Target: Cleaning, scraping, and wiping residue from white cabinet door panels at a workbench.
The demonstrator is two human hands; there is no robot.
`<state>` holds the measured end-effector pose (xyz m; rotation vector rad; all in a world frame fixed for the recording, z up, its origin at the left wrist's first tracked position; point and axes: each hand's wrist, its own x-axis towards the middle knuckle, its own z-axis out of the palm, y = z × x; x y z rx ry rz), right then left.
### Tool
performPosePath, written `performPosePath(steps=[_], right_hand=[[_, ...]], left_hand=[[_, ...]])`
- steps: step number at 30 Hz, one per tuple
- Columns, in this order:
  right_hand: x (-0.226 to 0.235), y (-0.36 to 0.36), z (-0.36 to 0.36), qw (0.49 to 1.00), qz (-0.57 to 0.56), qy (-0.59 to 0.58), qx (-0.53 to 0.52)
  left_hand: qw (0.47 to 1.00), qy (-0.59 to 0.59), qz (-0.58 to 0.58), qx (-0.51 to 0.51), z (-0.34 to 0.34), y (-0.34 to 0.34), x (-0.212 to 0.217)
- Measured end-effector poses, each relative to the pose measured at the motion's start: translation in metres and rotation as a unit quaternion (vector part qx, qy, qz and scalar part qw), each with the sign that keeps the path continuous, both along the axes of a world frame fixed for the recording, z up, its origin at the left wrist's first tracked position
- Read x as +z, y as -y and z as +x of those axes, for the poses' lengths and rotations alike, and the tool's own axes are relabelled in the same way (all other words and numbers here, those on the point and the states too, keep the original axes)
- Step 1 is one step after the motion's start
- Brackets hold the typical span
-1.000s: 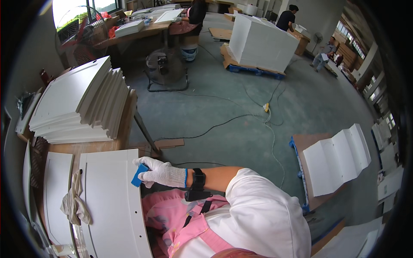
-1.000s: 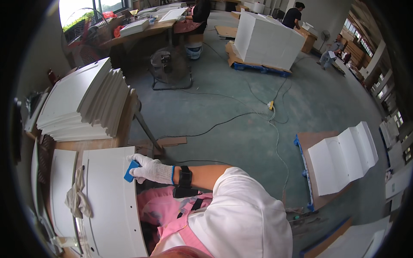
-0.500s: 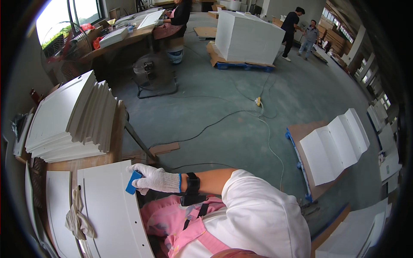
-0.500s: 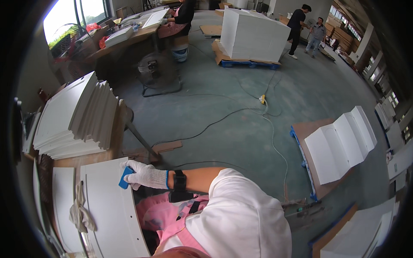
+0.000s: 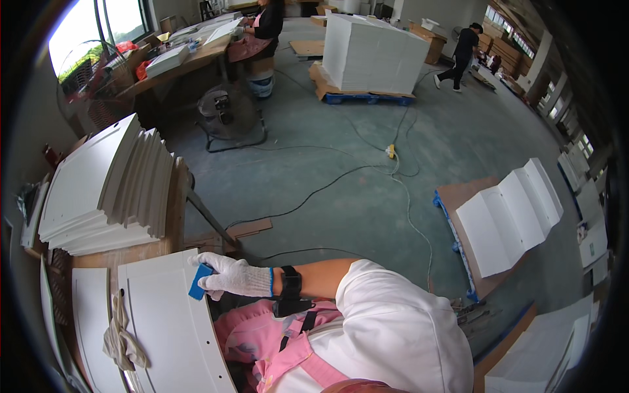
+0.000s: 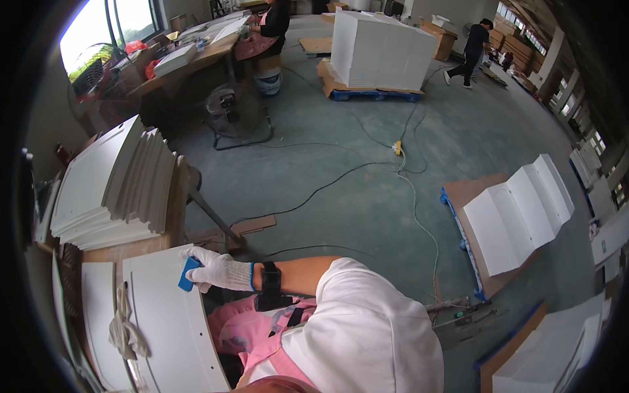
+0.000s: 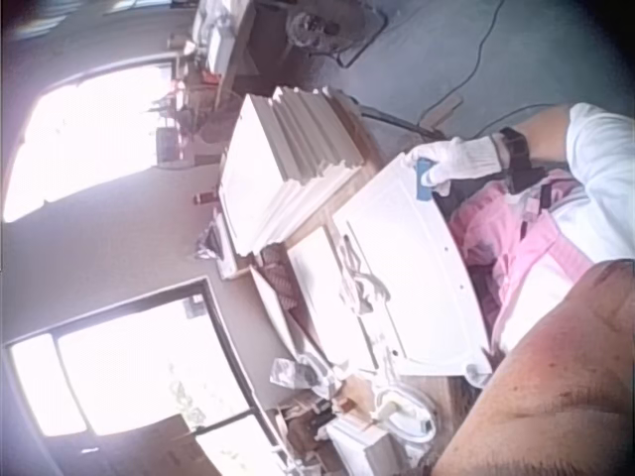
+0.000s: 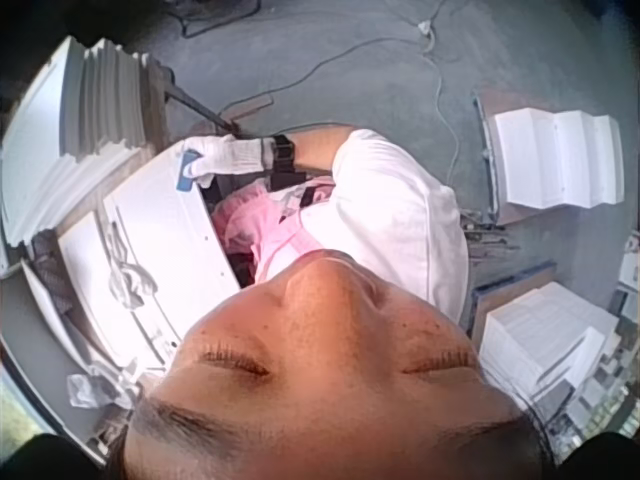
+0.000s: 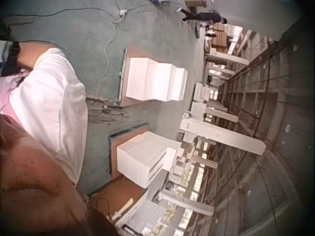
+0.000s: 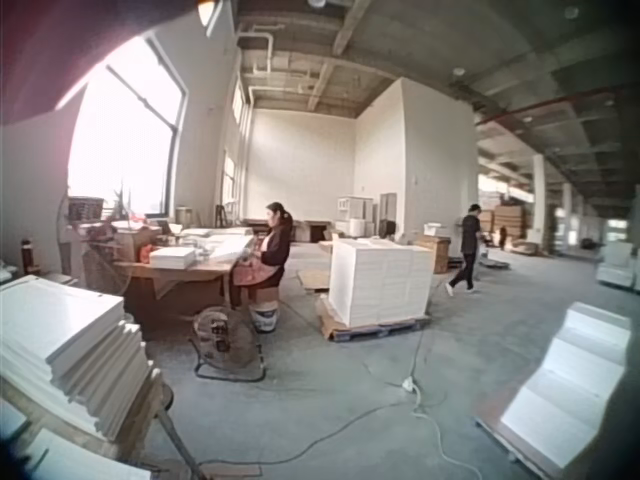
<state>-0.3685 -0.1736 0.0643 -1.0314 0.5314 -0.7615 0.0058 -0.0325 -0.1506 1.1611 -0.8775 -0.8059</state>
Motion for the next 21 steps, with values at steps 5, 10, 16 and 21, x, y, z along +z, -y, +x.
performPosePath(steps=[5, 10, 16, 21], right_hand=[[-0.006, -0.011, 0.006, 0.999, 0.02, 0.038, -0.005], [-0.007, -0.033, 0.021, 0.997, 0.025, -0.027, 0.063], [-0.013, -0.045, 0.029, 0.991, 0.052, -0.019, 0.124], [-0.016, -0.046, 0.034, 0.991, 0.051, -0.012, 0.121]], left_hand=[[0.998, -0.028, 0.021, 0.055, 0.005, -0.056, -0.008], [0.992, -0.048, 0.03, 0.116, 0.015, -0.104, -0.006], [0.986, -0.075, 0.044, 0.14, 0.016, -0.126, -0.006], [0.978, -0.101, 0.06, 0.171, 0.014, -0.165, -0.009]])
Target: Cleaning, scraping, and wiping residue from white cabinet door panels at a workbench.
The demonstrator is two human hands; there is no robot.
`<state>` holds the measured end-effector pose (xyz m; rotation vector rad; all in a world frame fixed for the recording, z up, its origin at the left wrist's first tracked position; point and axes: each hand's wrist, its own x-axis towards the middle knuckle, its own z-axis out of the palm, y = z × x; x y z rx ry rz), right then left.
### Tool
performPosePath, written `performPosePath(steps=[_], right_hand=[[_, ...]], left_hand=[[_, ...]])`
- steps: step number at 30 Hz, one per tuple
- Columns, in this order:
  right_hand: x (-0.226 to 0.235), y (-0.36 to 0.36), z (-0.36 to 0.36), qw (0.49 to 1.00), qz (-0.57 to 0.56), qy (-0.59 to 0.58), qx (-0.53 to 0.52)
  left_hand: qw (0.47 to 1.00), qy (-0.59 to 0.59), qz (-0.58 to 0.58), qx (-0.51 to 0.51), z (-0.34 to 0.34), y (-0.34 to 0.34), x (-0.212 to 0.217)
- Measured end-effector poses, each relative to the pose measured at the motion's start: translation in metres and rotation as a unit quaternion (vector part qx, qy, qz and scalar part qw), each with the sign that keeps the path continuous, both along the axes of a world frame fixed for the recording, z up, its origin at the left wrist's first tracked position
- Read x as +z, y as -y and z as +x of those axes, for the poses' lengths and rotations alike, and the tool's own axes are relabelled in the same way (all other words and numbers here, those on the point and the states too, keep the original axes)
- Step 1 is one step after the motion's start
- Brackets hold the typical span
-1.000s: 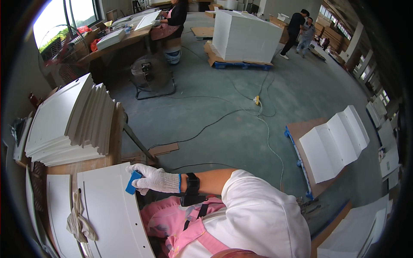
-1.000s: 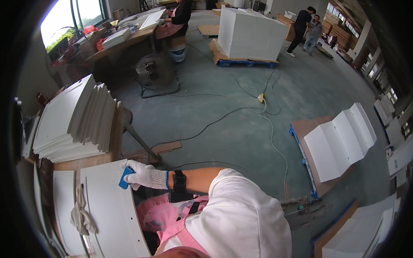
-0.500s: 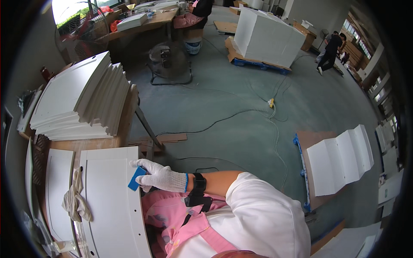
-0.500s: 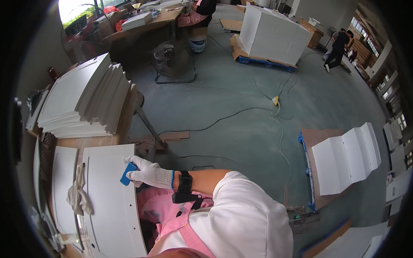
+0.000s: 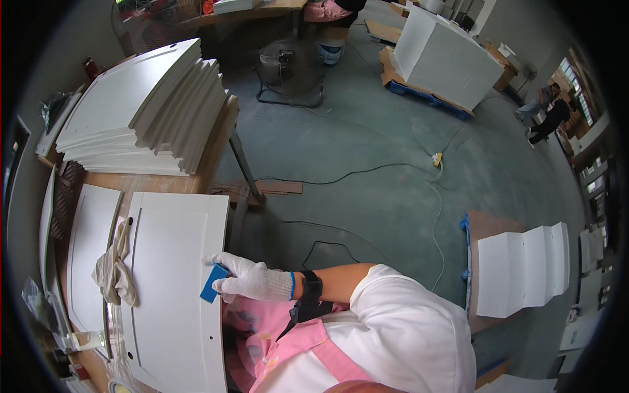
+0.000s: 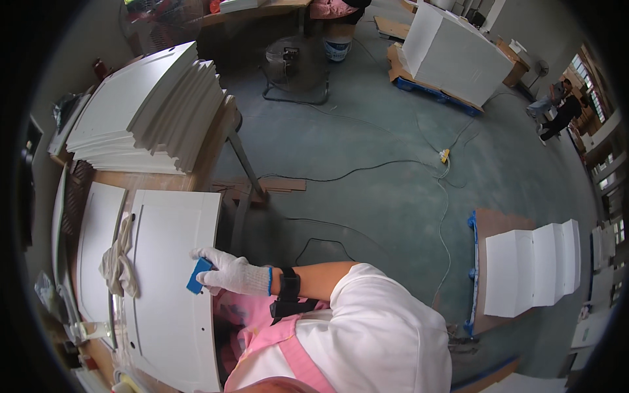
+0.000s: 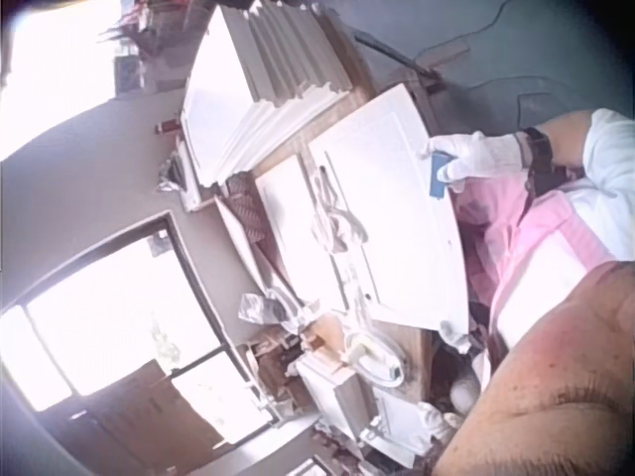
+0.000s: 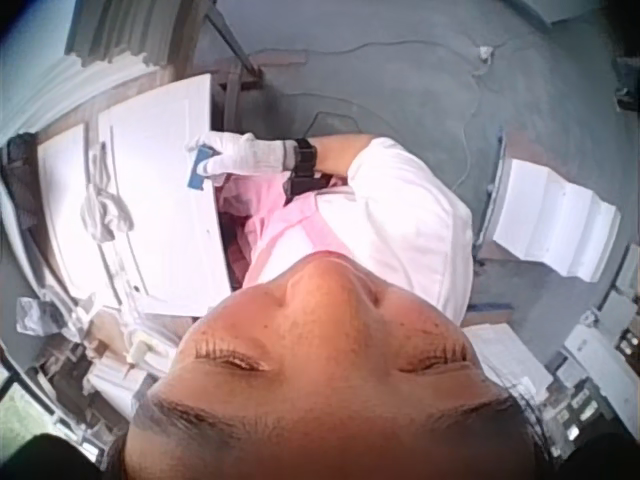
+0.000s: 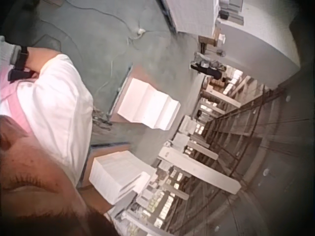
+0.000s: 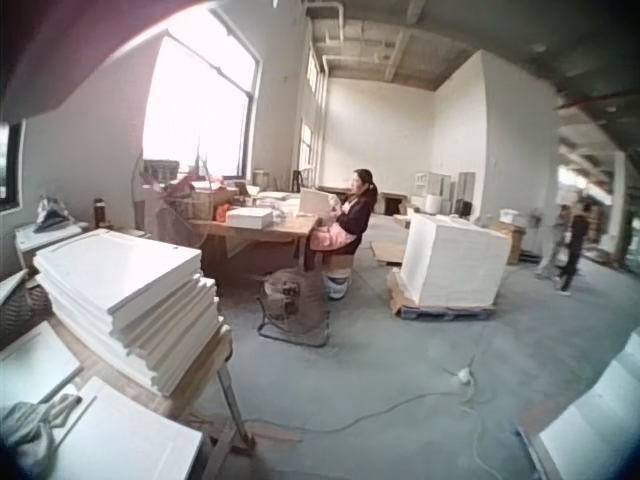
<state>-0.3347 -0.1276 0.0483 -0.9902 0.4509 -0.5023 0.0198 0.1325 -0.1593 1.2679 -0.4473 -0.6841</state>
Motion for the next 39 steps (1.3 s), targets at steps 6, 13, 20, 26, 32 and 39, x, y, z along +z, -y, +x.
performPosePath(steps=[6, 13, 20, 26, 32, 39], right_hand=[[0.0, -0.007, 0.005, 0.999, 0.027, -0.007, 0.019], [0.011, -0.014, 0.021, 0.995, -0.048, -0.083, 0.01], [-0.01, -0.028, 0.036, 0.915, -0.391, -0.099, 0.026], [-0.028, -0.052, 0.054, 0.664, -0.734, 0.04, 0.135], [-0.036, -0.073, 0.065, 0.63, -0.756, 0.071, 0.163], [-0.033, -0.099, 0.082, 0.585, -0.777, 0.075, 0.22]], left_hand=[[0.996, -0.04, 0.011, 0.083, -0.019, -0.09, -0.006], [0.939, -0.268, -0.136, 0.166, -0.14, -0.161, 0.073], [0.887, -0.337, -0.252, 0.189, -0.151, -0.141, 0.072], [0.88, -0.348, -0.24, 0.217, -0.169, -0.149, 0.083], [0.888, -0.329, -0.264, 0.184, -0.173, -0.152, 0.076], [0.871, -0.342, -0.315, 0.161, -0.176, -0.144, 0.08]])
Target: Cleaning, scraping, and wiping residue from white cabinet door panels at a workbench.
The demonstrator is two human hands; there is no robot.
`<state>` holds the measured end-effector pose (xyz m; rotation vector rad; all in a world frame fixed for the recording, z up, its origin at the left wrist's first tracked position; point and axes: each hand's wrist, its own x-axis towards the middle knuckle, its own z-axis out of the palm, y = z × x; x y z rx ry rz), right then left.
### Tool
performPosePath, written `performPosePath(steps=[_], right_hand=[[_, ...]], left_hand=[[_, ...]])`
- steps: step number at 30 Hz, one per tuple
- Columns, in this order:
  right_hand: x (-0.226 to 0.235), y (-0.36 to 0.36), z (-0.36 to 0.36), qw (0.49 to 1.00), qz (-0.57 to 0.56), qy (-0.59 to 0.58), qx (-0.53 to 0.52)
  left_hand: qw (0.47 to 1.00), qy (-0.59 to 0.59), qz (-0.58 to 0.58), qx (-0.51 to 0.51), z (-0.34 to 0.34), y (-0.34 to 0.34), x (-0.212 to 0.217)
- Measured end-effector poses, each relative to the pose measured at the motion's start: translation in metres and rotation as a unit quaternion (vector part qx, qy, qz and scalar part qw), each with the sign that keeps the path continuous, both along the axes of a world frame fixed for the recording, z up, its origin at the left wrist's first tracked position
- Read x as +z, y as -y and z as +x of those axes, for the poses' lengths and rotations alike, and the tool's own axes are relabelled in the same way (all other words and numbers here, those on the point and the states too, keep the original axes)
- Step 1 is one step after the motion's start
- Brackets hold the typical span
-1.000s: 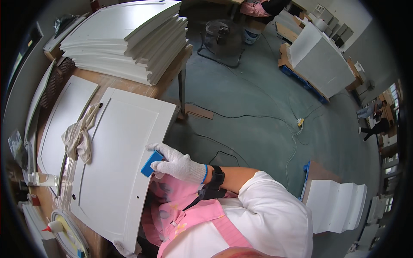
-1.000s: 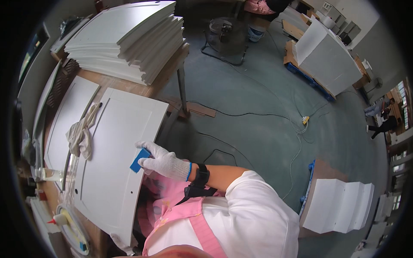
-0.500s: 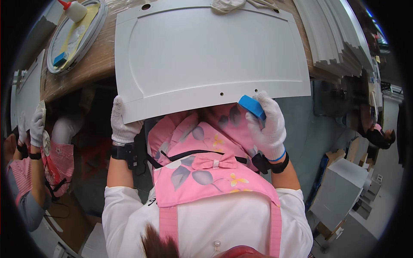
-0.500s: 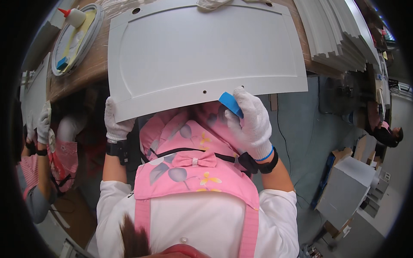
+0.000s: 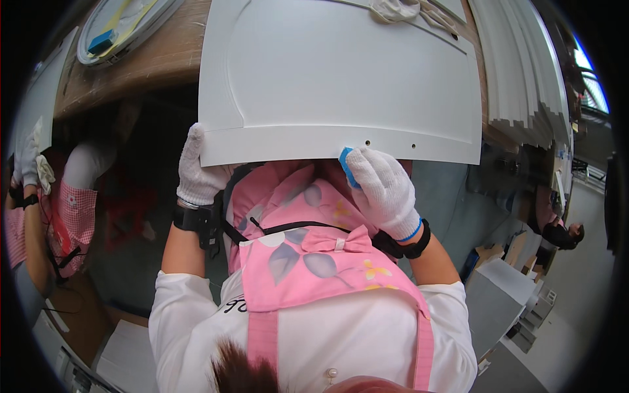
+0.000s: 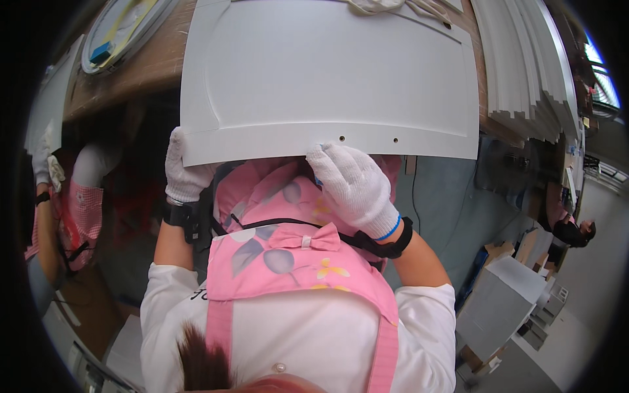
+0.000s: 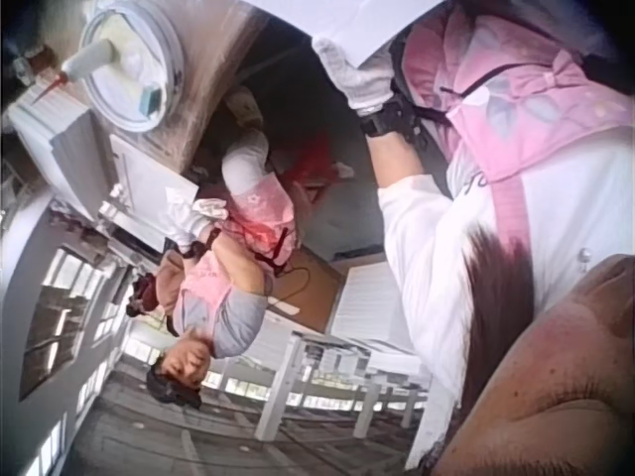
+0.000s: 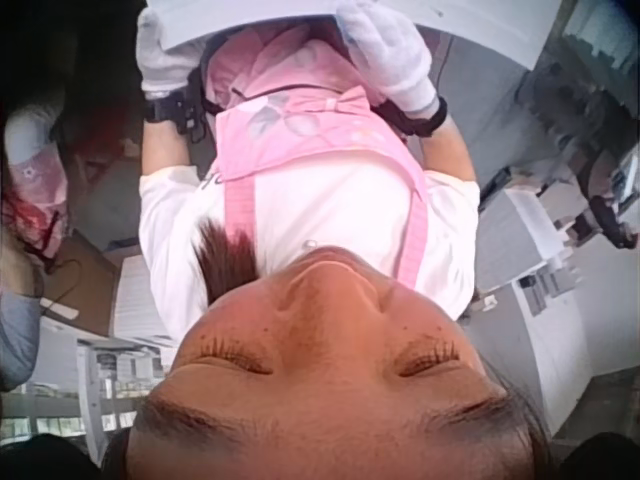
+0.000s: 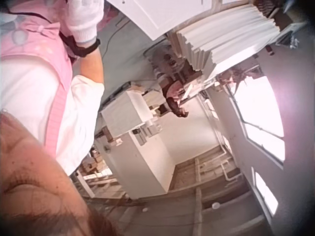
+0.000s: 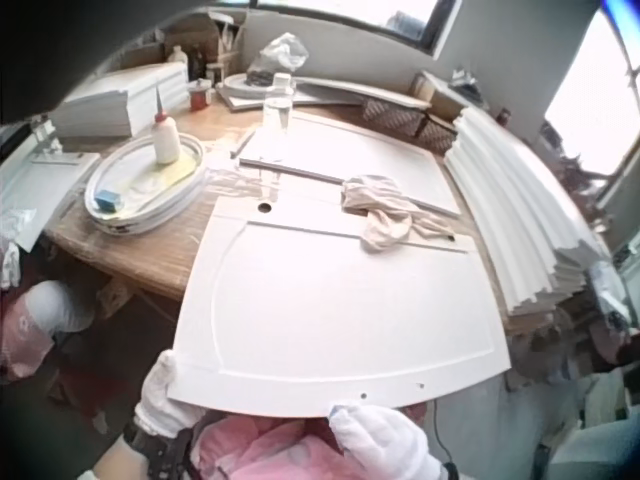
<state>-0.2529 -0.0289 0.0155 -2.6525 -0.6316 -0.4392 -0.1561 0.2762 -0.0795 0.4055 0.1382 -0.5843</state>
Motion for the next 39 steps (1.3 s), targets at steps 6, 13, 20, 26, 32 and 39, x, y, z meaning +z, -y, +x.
performPosePath(steps=[6, 13, 20, 26, 32, 39], right_hand=[[-0.001, -0.032, 0.021, 0.996, -0.034, 0.043, 0.071], [0.015, -0.024, 0.012, 0.997, -0.042, -0.045, 0.039], [0.016, -0.03, 0.017, 0.996, -0.072, -0.014, 0.043], [0.013, -0.042, 0.025, 0.998, -0.053, -0.017, 0.028], [0.014, -0.042, 0.023, 0.998, -0.05, -0.026, 0.029], [0.001, -0.068, 0.044, 0.991, -0.082, 0.014, 0.1]], left_hand=[[1.0, 0.003, -0.023, 0.004, -0.001, 0.002, -0.002], [0.999, -0.025, -0.006, 0.023, -0.002, 0.003, 0.001], [1.0, -0.006, -0.011, -0.016, -0.003, -0.003, -0.009], [0.999, -0.015, -0.025, -0.02, -0.002, 0.001, -0.012], [0.996, -0.031, -0.087, -0.017, -0.003, 0.0, -0.011], [0.998, 0.004, -0.057, -0.024, -0.006, 0.002, 0.0]])
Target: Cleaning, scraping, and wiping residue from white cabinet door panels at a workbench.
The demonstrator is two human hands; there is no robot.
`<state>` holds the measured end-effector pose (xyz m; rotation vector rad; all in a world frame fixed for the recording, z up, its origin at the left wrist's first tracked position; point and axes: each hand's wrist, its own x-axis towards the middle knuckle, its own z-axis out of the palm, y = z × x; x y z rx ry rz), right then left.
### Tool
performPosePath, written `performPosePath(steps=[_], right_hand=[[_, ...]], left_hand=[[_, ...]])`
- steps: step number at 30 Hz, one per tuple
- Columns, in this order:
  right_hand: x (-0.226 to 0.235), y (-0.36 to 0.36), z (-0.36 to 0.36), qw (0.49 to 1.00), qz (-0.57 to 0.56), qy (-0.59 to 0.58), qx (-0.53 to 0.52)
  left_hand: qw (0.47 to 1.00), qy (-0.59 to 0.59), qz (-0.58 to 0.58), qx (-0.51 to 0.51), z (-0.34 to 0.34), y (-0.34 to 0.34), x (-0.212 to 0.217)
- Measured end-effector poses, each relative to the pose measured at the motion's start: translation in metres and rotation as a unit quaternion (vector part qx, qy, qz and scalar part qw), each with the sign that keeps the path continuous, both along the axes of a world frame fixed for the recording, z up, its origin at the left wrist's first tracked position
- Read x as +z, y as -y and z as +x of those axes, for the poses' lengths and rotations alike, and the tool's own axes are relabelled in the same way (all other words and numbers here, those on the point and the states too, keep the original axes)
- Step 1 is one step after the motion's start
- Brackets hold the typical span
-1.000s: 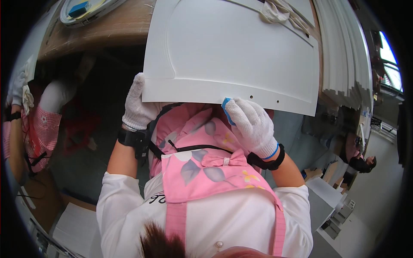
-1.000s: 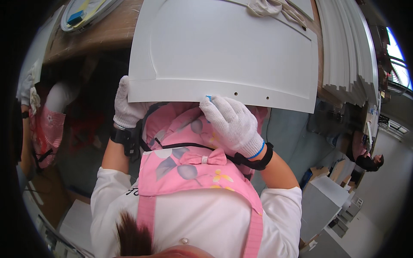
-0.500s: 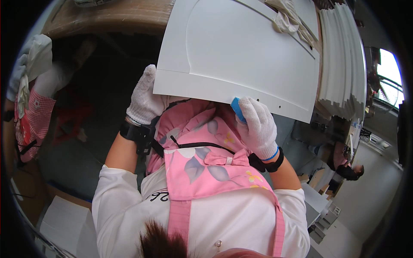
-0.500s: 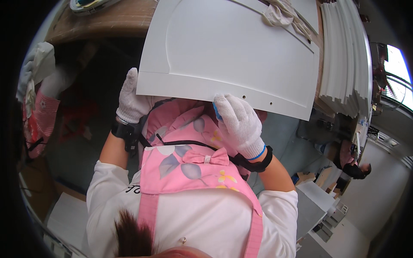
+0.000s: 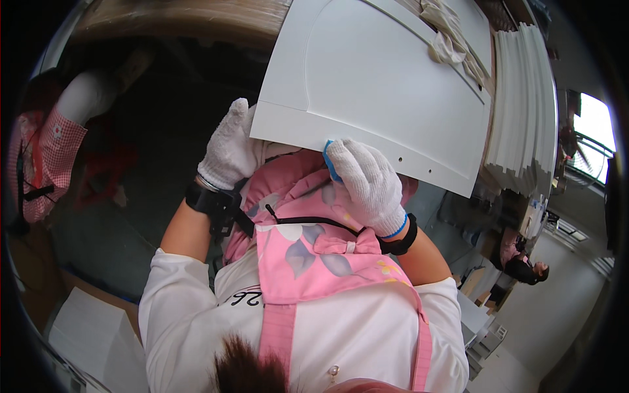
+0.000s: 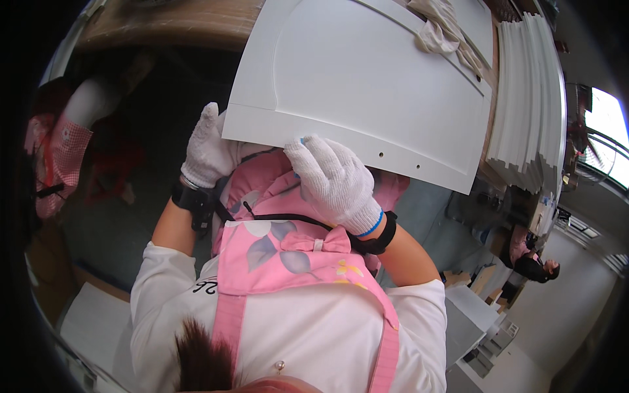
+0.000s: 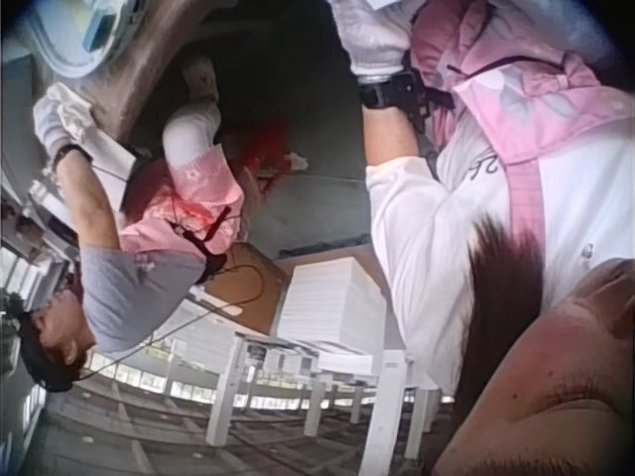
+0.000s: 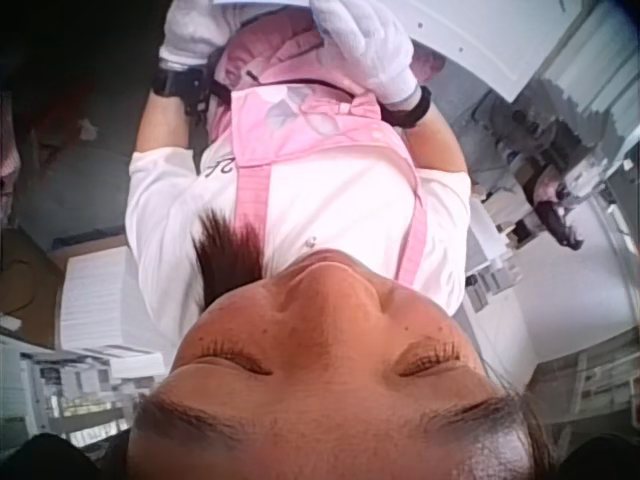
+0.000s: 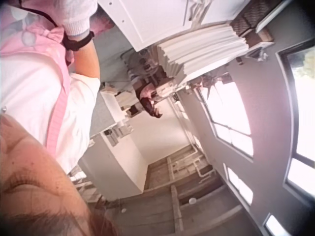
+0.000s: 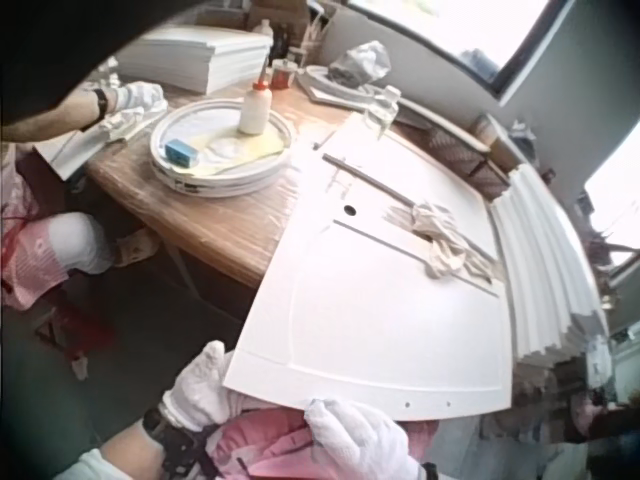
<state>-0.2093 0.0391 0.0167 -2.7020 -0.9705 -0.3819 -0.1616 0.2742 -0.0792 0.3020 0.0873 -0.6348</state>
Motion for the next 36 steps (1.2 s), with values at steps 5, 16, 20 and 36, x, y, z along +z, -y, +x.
performPosePath(steps=[5, 16, 20, 36], right_hand=[[0.014, 0.013, -0.005, 0.999, -0.005, -0.043, -0.009], [0.014, 0.021, 0.009, 0.998, -0.052, -0.017, 0.044], [0.014, 0.011, 0.014, 0.997, -0.013, -0.067, 0.043], [0.002, -0.03, 0.052, 0.989, -0.013, -0.041, 0.144]], left_hand=[[1.0, 0.029, 0.011, 0.0, -0.003, -0.006, 0.001], [0.999, 0.02, 0.032, -0.003, -0.003, -0.009, -0.007], [0.999, 0.033, 0.022, -0.015, -0.004, -0.012, -0.013], [0.997, 0.065, 0.033, -0.033, -0.002, -0.013, -0.007]])
